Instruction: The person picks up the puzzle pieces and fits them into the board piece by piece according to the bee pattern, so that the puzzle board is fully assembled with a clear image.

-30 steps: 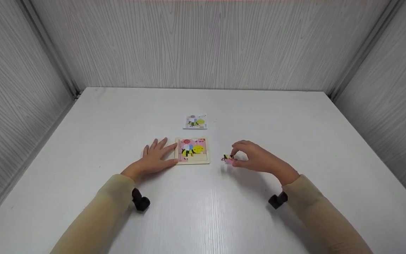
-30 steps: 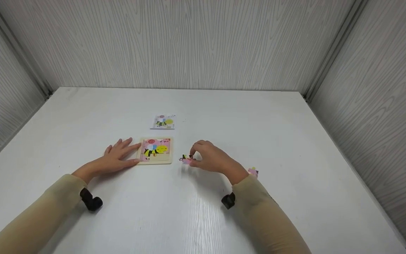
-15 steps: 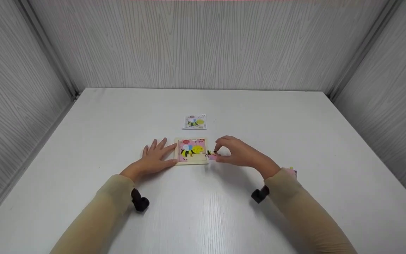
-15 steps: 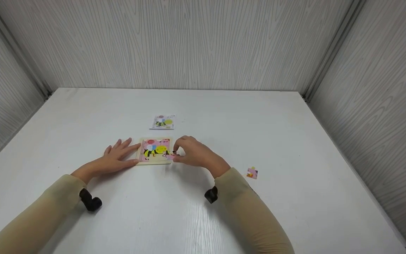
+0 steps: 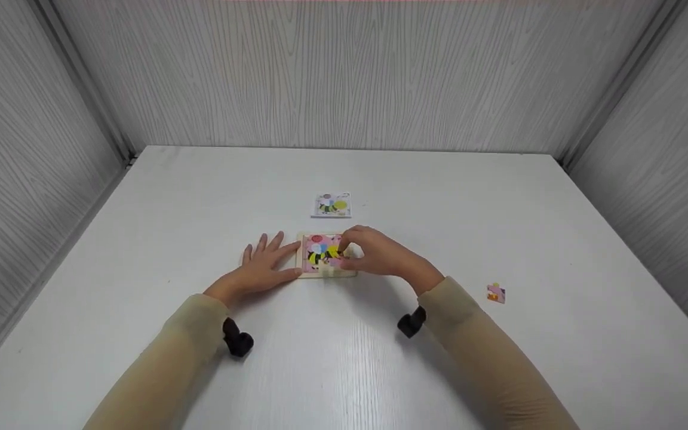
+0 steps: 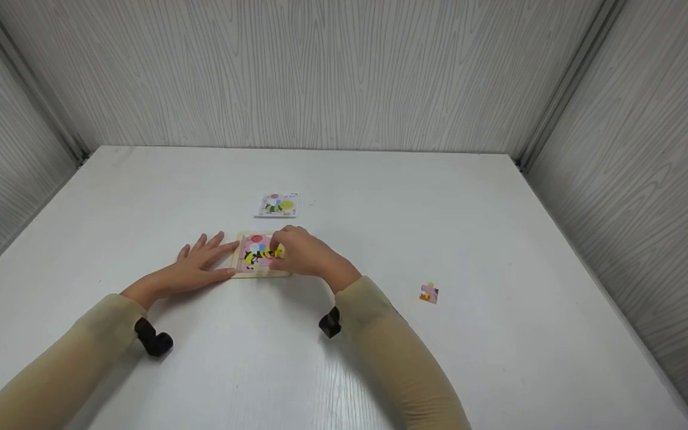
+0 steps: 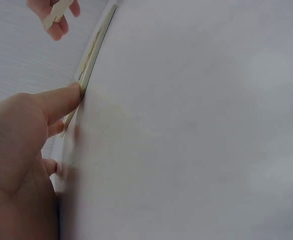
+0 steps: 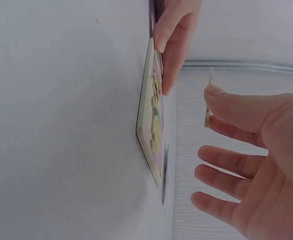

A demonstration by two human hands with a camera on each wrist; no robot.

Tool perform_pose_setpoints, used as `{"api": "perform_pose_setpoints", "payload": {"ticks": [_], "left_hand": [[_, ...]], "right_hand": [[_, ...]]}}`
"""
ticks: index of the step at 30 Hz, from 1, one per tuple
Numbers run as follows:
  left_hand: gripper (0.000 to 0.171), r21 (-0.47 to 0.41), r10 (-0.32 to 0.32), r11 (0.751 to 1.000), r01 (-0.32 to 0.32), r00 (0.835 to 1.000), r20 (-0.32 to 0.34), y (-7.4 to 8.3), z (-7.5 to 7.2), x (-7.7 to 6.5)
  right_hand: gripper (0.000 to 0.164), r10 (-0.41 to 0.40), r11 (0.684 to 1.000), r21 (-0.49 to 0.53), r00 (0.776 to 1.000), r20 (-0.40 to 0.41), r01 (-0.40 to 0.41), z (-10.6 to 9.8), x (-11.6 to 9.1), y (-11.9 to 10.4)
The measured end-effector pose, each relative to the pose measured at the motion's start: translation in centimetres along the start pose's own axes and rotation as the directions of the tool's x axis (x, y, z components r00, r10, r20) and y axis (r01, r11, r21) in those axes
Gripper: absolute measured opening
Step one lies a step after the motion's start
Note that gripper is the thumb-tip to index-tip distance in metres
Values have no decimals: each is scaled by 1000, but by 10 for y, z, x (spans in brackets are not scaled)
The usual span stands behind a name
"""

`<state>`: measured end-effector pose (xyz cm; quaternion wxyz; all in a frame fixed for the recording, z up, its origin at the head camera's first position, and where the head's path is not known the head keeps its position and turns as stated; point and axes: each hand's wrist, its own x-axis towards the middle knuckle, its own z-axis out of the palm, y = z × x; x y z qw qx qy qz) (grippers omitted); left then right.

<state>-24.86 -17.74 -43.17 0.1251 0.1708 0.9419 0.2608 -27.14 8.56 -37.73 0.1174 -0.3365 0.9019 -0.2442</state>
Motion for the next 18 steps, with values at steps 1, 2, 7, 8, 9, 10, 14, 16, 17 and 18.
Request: {"api": "perform_pose_setpoints", "payload": {"ticks": [1,2,7,8,9,10,14,16,17,18], "left_hand": [[70,2,1,1000,-1,1000,-2,-1,0,0],[70,4,1,1000,-1,1000,-2,-1,0,0],[70,-4,0,1000,-1,1000,-5,-1,0,-1],[70,-6,0,1000,0,1000,-8,-1,0,-1],[69,-8,2,1000,-2,1000,-12,-1,0,-1],[69,-8,4,1000,-4,1000,-14,0,0,-1],[69,1,2,1000,-2,1000,-6,0,0,0],[69,6,0,1000,0,1000,-2,0,0,0],[69,8,-3,1000,3,1000,-1,0,0,1],[69,10,-2,1000,2,1000,-5,1,0,1]], "right_hand": [[24,3,1000,-6,1000,6,-3,2,2,-1],[24,13,1000,-10,1000,14,-13,3,5,-2],[28,45,997,-65,998,47,-42,12,17,-3],[29,52,996,-74,997,50,-49,14,19,-2],[29,54,995,-92,997,49,-49,15,21,-2],[29,59,993,-107,997,50,-53,17,23,-1],[29,70,987,-147,996,56,-61,21,25,1],[29,78,985,-158,995,59,-68,23,26,1],[29,82,985,-160,995,59,-72,23,26,1],[29,89,984,-162,994,58,-79,23,26,1]]}}
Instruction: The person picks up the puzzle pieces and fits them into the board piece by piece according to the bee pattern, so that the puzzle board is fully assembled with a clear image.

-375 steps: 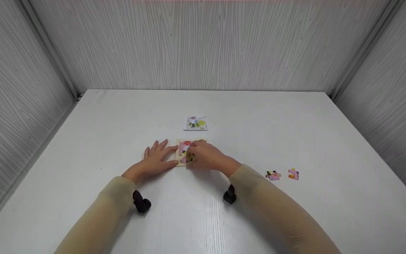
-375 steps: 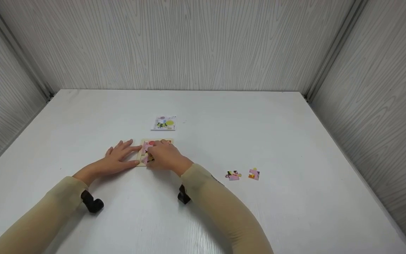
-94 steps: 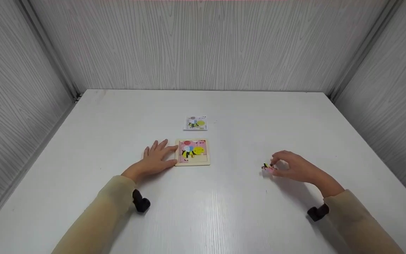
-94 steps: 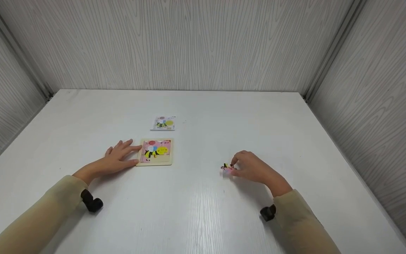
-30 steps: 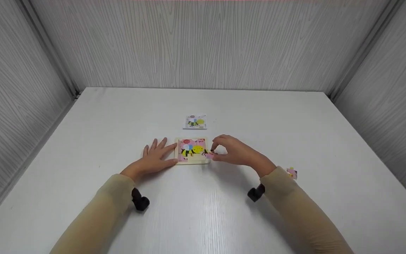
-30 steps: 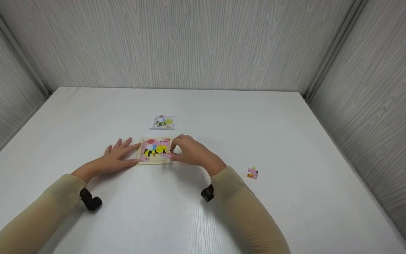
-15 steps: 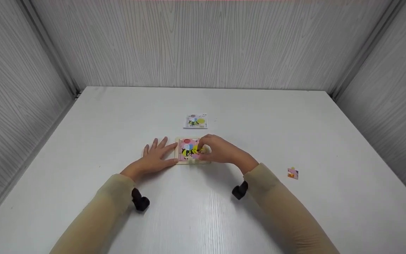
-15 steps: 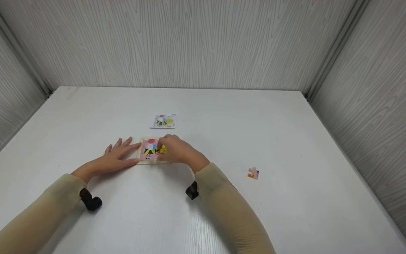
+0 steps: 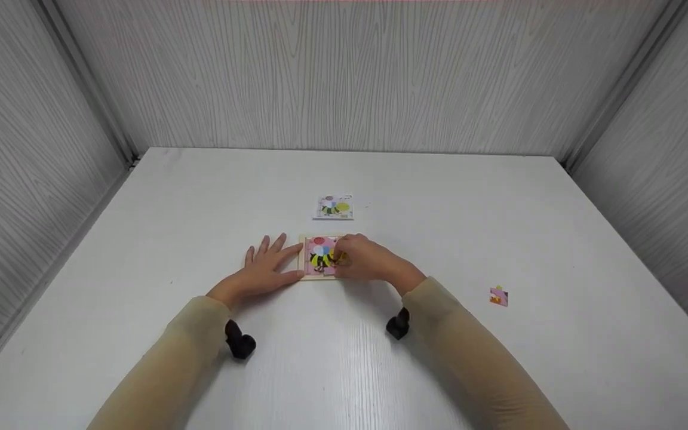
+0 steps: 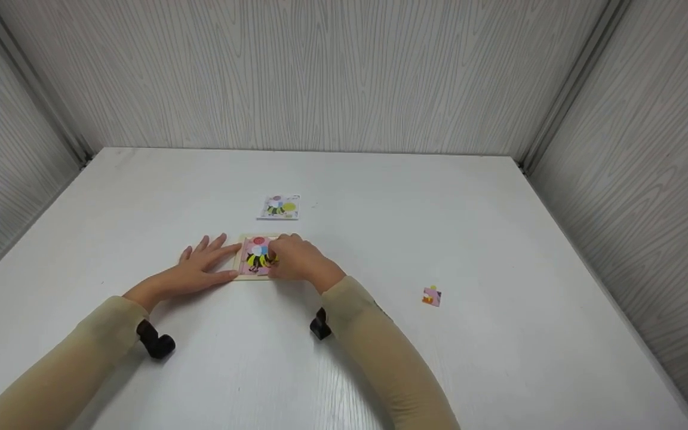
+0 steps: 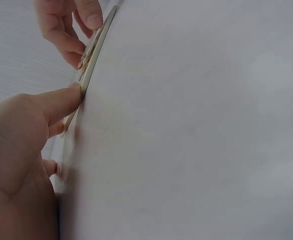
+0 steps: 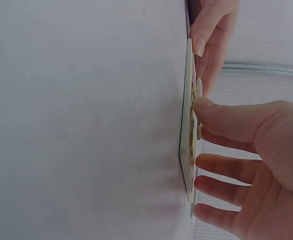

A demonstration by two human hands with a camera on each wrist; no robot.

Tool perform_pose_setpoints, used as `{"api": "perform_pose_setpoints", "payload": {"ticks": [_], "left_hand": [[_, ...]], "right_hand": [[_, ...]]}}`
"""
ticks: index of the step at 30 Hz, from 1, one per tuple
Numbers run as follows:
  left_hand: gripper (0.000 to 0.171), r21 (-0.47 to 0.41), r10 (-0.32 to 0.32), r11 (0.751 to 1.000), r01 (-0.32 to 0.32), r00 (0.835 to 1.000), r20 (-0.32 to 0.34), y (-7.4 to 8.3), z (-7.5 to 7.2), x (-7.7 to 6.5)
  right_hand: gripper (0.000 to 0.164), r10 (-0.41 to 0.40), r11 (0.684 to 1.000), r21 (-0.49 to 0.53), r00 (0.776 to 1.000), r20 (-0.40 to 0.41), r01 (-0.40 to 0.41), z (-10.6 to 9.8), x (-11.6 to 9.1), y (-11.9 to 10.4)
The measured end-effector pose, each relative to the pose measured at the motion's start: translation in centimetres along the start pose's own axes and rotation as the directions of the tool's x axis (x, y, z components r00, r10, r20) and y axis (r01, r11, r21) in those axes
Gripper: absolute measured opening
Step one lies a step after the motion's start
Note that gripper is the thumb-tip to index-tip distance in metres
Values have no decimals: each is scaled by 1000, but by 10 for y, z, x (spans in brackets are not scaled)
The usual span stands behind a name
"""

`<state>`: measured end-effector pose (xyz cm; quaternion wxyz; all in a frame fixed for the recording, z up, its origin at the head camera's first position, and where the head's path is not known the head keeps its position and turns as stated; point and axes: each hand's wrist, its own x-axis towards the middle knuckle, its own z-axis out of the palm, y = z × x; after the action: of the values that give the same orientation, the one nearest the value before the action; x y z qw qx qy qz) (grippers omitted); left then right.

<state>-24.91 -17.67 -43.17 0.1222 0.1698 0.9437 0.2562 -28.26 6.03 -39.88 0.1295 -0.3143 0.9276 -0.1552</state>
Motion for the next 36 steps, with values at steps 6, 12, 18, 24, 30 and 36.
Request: {"api": "perform_pose_setpoints", "payload": {"ticks": [6,12,18,24,30,36], "left_hand": [[70,7,4,1000,-4,1000,-2,1,0,0],[70,13,-6,1000,6,1000,3,0,0,0],[69,0,0,1000,0,1000,-1,0,0,0],[69,6,-10,1000,10,1000,-8,2,0,-1],[69,16,-20,1000,20,1000,-16,3,-1,-1],[70,12,-21,1000,21,1000,-8,2,0,0]], "right_hand": [[30,37,999,-10,999,10,-37,1,1,-3],[34,55,998,-18,998,10,-54,1,2,-7],[36,69,997,-23,998,0,-69,2,4,-8],[36,54,997,-49,998,-14,-55,4,4,-7],[36,57,997,-58,998,-25,-59,5,5,-8],[38,88,995,-39,996,-18,-89,5,7,-6]]}}
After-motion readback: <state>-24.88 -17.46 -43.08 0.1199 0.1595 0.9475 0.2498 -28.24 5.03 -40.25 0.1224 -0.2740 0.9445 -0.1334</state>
